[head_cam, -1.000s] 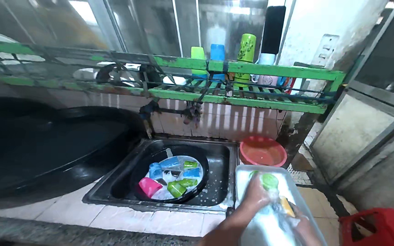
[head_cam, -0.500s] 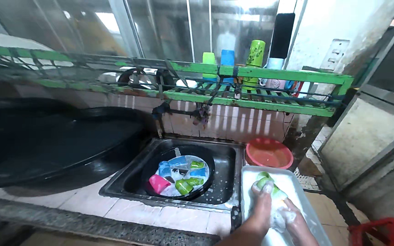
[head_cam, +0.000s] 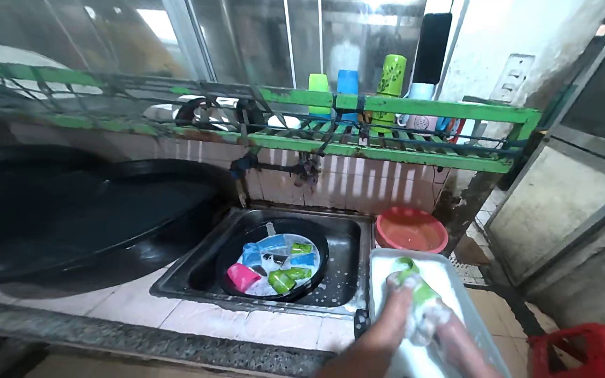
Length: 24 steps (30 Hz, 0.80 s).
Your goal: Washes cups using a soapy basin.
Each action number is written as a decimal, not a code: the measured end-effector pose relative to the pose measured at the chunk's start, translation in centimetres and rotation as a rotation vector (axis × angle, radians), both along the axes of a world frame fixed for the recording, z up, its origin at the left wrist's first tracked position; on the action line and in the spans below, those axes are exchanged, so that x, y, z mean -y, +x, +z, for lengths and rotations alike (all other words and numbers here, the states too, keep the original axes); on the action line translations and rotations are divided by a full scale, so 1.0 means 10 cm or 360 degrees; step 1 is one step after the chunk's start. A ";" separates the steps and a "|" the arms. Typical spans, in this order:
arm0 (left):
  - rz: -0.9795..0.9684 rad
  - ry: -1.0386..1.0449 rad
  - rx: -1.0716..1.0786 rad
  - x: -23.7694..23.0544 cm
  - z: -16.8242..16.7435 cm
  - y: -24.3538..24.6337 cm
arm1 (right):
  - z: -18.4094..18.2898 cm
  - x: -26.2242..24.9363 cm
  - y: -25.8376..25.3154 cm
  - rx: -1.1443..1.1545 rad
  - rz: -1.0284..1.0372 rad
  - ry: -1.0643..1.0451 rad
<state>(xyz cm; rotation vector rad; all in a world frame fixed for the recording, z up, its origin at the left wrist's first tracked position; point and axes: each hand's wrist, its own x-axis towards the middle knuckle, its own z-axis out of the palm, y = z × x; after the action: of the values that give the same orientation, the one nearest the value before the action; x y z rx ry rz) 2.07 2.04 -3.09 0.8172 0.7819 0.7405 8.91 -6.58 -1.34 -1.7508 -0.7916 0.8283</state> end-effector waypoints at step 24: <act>-0.0072 0.0556 -0.0466 -0.40 0.11 -0.17 | 0.07 0.33 0.48 0.1178 0.0293 0.0075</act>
<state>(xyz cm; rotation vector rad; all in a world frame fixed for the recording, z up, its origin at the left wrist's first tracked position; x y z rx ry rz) 0.36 6.01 -1.97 1.2753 0.9042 0.7361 13.73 -9.92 -0.66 -1.9720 -1.4565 0.2452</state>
